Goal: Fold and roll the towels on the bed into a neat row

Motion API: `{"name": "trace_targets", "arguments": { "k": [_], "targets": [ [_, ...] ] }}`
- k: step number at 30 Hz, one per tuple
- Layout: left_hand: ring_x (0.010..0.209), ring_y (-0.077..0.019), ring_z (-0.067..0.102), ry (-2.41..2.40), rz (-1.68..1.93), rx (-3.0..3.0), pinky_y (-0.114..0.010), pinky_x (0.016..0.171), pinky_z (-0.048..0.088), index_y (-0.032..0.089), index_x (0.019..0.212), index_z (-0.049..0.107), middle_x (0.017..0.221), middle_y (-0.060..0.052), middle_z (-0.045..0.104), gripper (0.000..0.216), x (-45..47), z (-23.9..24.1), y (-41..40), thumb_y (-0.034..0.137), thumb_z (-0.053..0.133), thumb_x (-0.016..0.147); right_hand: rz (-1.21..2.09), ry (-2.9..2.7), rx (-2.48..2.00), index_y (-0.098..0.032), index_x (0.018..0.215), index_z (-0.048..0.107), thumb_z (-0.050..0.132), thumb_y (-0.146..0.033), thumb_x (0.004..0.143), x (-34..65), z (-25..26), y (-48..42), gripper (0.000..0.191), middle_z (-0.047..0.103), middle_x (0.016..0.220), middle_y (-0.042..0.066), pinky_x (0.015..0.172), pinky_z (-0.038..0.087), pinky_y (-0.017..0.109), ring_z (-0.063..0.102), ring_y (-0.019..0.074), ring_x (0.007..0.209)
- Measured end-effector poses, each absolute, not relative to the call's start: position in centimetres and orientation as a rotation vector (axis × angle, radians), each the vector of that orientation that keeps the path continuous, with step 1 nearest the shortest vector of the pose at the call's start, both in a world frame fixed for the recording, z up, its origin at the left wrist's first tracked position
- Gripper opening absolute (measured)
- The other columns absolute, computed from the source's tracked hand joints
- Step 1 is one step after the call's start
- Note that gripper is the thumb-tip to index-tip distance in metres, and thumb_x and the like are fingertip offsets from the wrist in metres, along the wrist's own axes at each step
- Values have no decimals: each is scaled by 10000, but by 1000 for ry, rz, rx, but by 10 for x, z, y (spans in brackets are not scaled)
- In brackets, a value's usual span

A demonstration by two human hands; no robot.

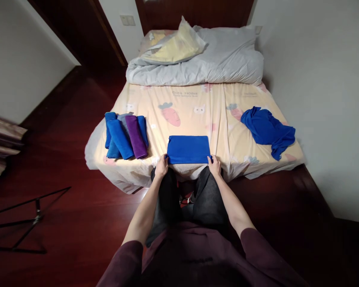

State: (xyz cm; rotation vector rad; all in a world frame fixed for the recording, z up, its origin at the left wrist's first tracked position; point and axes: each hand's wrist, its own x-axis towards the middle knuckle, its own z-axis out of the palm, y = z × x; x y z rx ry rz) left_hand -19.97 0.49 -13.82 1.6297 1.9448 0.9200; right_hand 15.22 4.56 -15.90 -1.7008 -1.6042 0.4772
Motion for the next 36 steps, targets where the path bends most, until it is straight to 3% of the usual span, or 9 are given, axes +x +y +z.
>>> {"name": "trace_targets", "arguments": {
  "k": [17,27,31,36],
  "targets": [
    [1176,-302,675,1947,907,1655,-477,1078,521,188,1326,568,1231,-166,699,355,-203,-144,5,334,403,1047,441,-1630,-1705,-194,1169,741,478,-612,1014,153,-159,45,517,788,1087,149,894,583,394,753,286,946],
    [1078,-278,683,2033,898,1638,-430,1012,541,217,1298,594,1186,-140,675,312,-200,-138,2,343,496,1029,309,-1566,-1694,-181,1174,689,485,-523,1022,157,-155,45,426,768,942,106,814,579,352,716,240,817],
    [1217,-307,624,2093,903,1744,-457,1100,492,216,1234,641,1249,-155,656,265,-199,-132,-1,298,535,1006,244,-1662,-1604,-199,1081,708,482,-414,1037,160,-151,44,314,748,1021,122,899,568,361,698,245,933],
    [1454,-274,476,1826,839,2023,-492,1210,396,223,1239,670,1492,-102,599,359,-198,-129,-3,129,429,991,157,-1856,-1499,-218,1063,760,440,-210,1029,156,-143,39,322,742,1137,120,1065,485,425,650,264,1120]
  ]
}}
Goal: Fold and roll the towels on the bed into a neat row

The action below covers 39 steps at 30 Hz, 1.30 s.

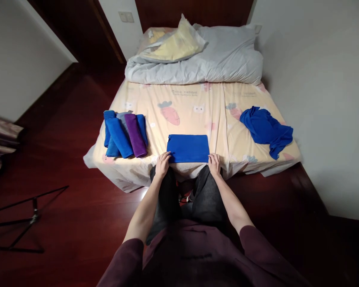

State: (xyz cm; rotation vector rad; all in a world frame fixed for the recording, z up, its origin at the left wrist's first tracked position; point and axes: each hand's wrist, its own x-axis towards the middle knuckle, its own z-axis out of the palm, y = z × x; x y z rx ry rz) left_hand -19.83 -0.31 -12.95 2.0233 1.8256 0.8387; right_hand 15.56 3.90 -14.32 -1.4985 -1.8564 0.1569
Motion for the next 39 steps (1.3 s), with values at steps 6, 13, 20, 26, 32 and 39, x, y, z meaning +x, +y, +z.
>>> {"name": "trace_targets", "arguments": {
  "k": [6,13,20,26,32,39],
  "targets": [
    [1502,-232,455,1642,795,2098,-491,1264,358,190,1279,683,1526,-97,590,524,-199,-137,1,7,396,880,237,-2043,-1441,-198,1165,760,413,-36,932,154,-139,36,449,727,1299,107,1103,452,453,624,260,1263],
    [1525,-213,427,1664,701,2142,-500,1307,305,185,1419,610,1575,-82,541,551,-198,-138,4,88,368,933,256,-2049,-1432,-202,1288,742,399,-34,938,156,-141,38,518,729,1337,90,1137,464,449,623,237,1312],
    [1530,-234,418,1719,673,2140,-497,1316,269,189,1488,548,1586,-91,526,498,-196,-135,3,333,412,1031,238,-2025,-1409,-191,1276,743,411,-57,957,154,-145,38,480,721,1356,88,1159,462,449,631,235,1313],
    [1543,-285,394,1709,658,2139,-520,1314,260,189,1519,512,1604,-109,499,611,-196,-134,3,418,576,955,248,-1985,-1391,-189,1250,752,437,-101,966,152,-143,38,433,728,1345,85,1168,458,459,645,240,1301],
    [1547,-290,386,1708,639,2116,-515,1315,273,177,1545,486,1615,-104,483,715,-198,-139,5,162,587,837,269,-2014,-1380,-178,1281,719,526,-97,870,153,-136,34,461,702,1388,95,1164,455,464,620,255,1332],
    [1537,-248,405,1722,707,2074,-492,1318,286,189,1531,515,1593,-87,515,767,-198,-142,7,-4,464,790,284,-2030,-1444,-172,1337,669,533,-31,777,154,-134,32,593,661,1439,111,1159,447,453,591,259,1362]
  ]
}}
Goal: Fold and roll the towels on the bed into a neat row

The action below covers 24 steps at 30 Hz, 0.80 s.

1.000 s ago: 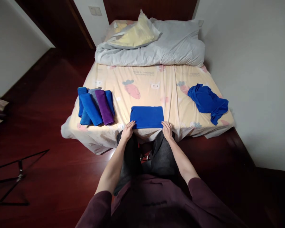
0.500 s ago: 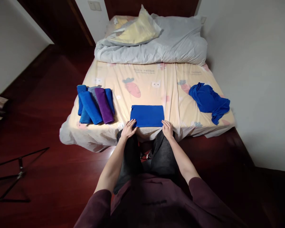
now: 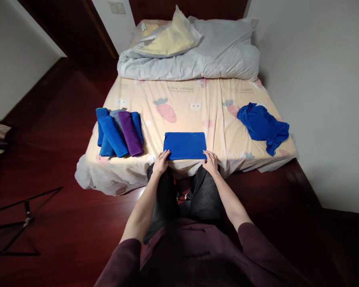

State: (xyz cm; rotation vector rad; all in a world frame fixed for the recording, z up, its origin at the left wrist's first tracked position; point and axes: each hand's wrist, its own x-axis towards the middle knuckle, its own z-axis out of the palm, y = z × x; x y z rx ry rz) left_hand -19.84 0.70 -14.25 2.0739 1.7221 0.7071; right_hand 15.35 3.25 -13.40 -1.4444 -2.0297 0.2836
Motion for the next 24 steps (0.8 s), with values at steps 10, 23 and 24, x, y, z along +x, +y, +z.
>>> {"name": "trace_targets", "arguments": {
  "k": [10,23,24],
  "targets": [
    [1520,-236,433,1701,740,2072,-503,1308,296,184,1460,586,1571,-99,540,704,-202,-143,8,-15,430,803,284,-2074,-1385,-198,1382,673,483,-109,952,156,-142,39,478,672,1434,92,1180,442,469,582,244,1384],
    [1487,-229,482,1708,787,2055,-495,1293,337,196,1415,625,1528,-94,588,698,-202,-138,7,-36,397,798,338,-2099,-1306,-196,1363,688,405,-17,915,156,-140,42,559,662,1450,76,1210,424,448,565,198,1415],
    [1484,-232,487,1712,799,2047,-497,1287,350,198,1412,630,1519,-94,596,697,-202,-138,7,-35,398,797,348,-2094,-1309,-194,1355,691,404,-20,917,156,-139,42,551,666,1446,77,1211,424,451,564,199,1414]
  ]
}}
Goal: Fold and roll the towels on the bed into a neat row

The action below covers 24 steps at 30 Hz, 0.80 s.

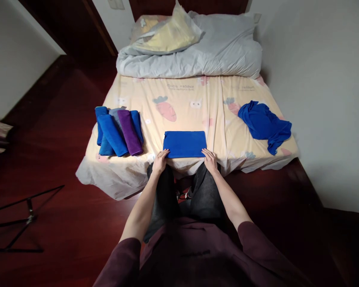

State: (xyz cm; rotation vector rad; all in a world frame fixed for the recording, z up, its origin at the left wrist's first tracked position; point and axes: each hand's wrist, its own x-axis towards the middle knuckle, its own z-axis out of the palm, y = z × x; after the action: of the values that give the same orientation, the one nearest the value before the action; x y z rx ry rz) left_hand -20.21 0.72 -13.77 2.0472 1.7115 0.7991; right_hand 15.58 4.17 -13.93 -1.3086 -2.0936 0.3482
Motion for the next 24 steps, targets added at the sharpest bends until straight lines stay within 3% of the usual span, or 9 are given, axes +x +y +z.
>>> {"name": "trace_targets", "arguments": {
  "k": [13,19,24],
  "targets": [
    [1310,-253,636,1806,986,1805,-439,1172,489,185,1344,656,1376,-109,683,626,-204,-135,2,16,419,790,376,-2020,-1371,-181,1326,673,385,-52,926,157,-140,42,509,692,1378,104,1196,426,444,588,219,1369],
    [1261,-270,660,1862,1017,1725,-450,1134,505,186,1318,635,1321,-110,712,553,-204,-135,3,46,434,822,393,-1939,-1436,-189,1309,676,444,-121,959,158,-147,45,425,724,1275,120,1156,468,456,650,258,1225],
    [1116,-266,721,1921,1057,1625,-438,1038,554,206,1343,602,1285,-120,731,455,-201,-134,4,130,469,915,420,-1857,-1456,-197,1305,669,448,-178,987,159,-151,46,388,713,1277,121,1146,497,442,649,257,1228]
  ]
}}
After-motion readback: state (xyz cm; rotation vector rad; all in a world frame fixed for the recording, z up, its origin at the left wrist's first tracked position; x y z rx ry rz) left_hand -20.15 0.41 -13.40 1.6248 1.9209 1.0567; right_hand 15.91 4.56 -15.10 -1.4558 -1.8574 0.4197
